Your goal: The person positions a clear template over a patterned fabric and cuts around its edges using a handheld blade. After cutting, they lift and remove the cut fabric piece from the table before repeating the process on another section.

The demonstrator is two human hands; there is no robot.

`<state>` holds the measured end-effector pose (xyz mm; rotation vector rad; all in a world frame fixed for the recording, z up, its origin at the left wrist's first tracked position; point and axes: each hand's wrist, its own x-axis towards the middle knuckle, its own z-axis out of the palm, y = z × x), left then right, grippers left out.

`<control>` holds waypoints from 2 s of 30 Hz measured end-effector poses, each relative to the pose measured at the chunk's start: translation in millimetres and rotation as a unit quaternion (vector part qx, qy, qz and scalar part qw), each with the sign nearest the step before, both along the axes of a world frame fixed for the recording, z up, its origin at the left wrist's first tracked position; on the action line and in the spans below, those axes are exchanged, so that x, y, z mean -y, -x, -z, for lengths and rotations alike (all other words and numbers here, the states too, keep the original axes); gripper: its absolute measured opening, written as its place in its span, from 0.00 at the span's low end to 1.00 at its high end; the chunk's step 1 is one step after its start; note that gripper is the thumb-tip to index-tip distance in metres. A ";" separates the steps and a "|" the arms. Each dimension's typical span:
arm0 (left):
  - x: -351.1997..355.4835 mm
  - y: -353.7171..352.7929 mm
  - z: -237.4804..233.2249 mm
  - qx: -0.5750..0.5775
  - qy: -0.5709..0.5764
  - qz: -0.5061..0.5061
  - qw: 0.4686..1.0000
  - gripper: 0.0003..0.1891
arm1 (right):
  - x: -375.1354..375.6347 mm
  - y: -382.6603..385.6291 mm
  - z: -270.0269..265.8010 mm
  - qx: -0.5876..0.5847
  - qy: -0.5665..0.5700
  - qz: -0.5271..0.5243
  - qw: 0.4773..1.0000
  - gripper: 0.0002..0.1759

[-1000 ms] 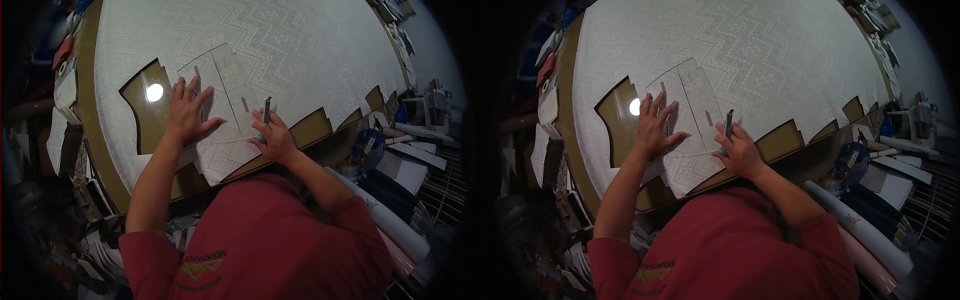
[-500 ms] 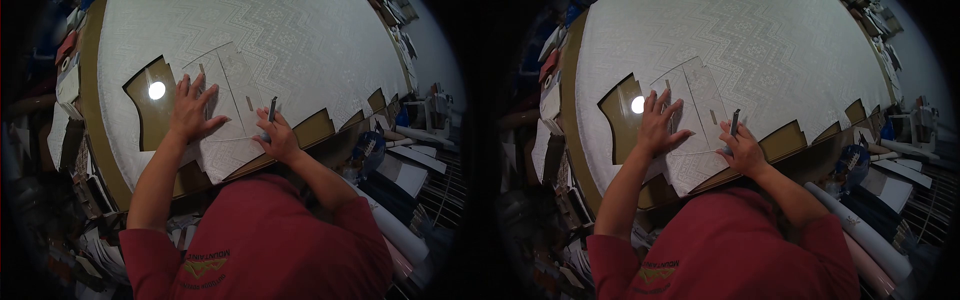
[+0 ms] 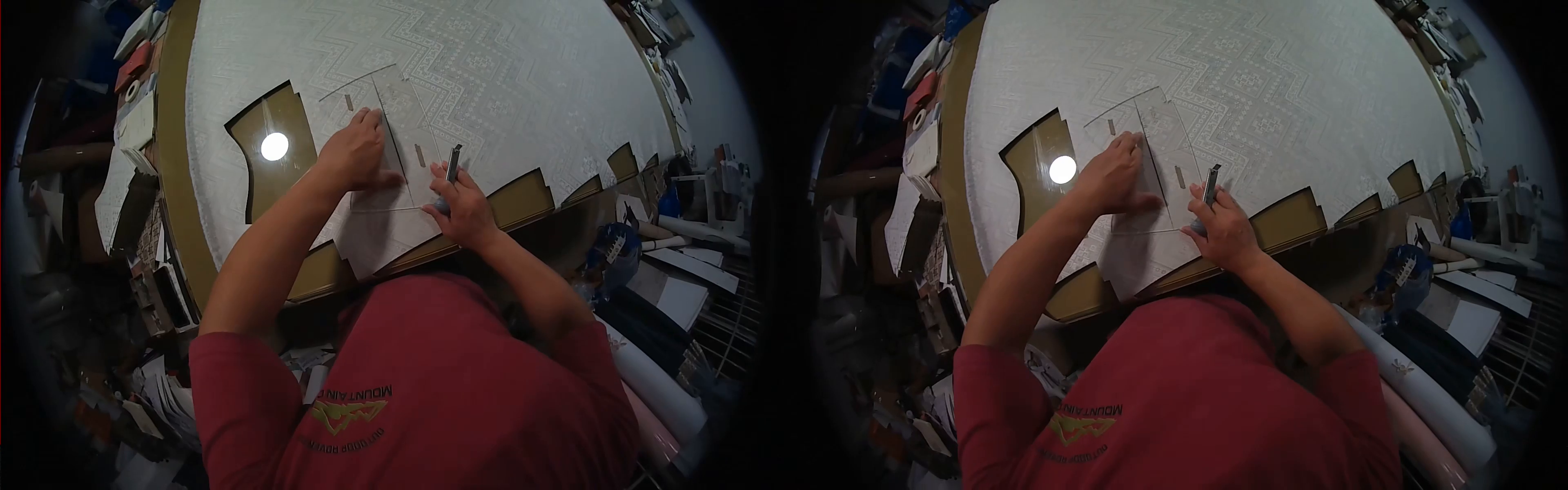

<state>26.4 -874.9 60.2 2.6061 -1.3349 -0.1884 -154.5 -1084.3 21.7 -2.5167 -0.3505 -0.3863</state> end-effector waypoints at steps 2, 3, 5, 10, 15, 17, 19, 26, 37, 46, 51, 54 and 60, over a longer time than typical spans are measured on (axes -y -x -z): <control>5.1 -0.4 -17.4 -0.048 -0.073 0.019 0.996 0.55 | -0.8 1.5 0.9 0.001 -0.006 0.002 1.000 0.24; 7.4 0.1 -21.4 -0.046 -0.075 0.016 0.996 0.55 | -0.8 0.3 1.2 0.002 -0.011 0.002 1.000 0.23; 10.8 2.0 -27.6 -0.071 -0.090 0.008 0.993 0.65 | -2.0 0.4 -0.5 0.004 -0.019 0.002 1.000 0.23; 21.3 3.7 -31.2 -0.065 -0.143 -0.006 0.988 0.71 | -0.6 3.3 -3.8 0.004 -0.062 0.006 0.998 0.20; 30.9 6.2 -33.8 -0.065 -0.204 -0.039 0.976 0.75 | 16.2 47.5 -24.7 -0.075 -0.194 0.035 0.977 0.13; 34.2 7.0 -31.3 -0.055 -0.219 -0.048 0.973 0.76 | 30.6 54.5 -36.9 -0.089 -0.194 0.022 0.977 0.14; 37.7 8.0 -31.1 -0.063 -0.233 -0.050 0.969 0.76 | 37.0 61.6 -41.7 -0.113 -0.196 0.013 0.974 0.15; 39.0 10.4 -29.6 -0.048 -0.234 -0.070 0.969 0.74 | 46.3 41.4 -54.5 -0.291 -0.310 0.043 0.904 0.10; 36.7 10.1 -26.6 -0.053 -0.226 -0.082 0.969 0.74 | 66.6 -12.5 -70.3 -0.259 -0.153 -0.101 0.948 0.09; 43.7 20.4 -48.5 -0.052 -0.256 -0.085 0.962 0.72 | 66.3 -23.2 -73.0 -0.289 -0.105 -0.145 0.940 0.09; 46.6 23.2 -54.5 -0.046 -0.260 -0.085 0.961 0.72 | 65.2 -29.1 -72.8 -0.276 -0.076 -0.172 0.942 0.08; 52.2 24.5 -55.8 -0.044 -0.262 -0.083 0.960 0.72 | 71.7 -25.0 -61.3 -0.254 -0.118 -0.187 0.942 0.08; 39.8 12.0 -31.7 -0.040 -0.234 -0.073 0.969 0.72 | 40.4 -22.4 -39.6 -0.243 -0.191 -0.177 0.935 0.08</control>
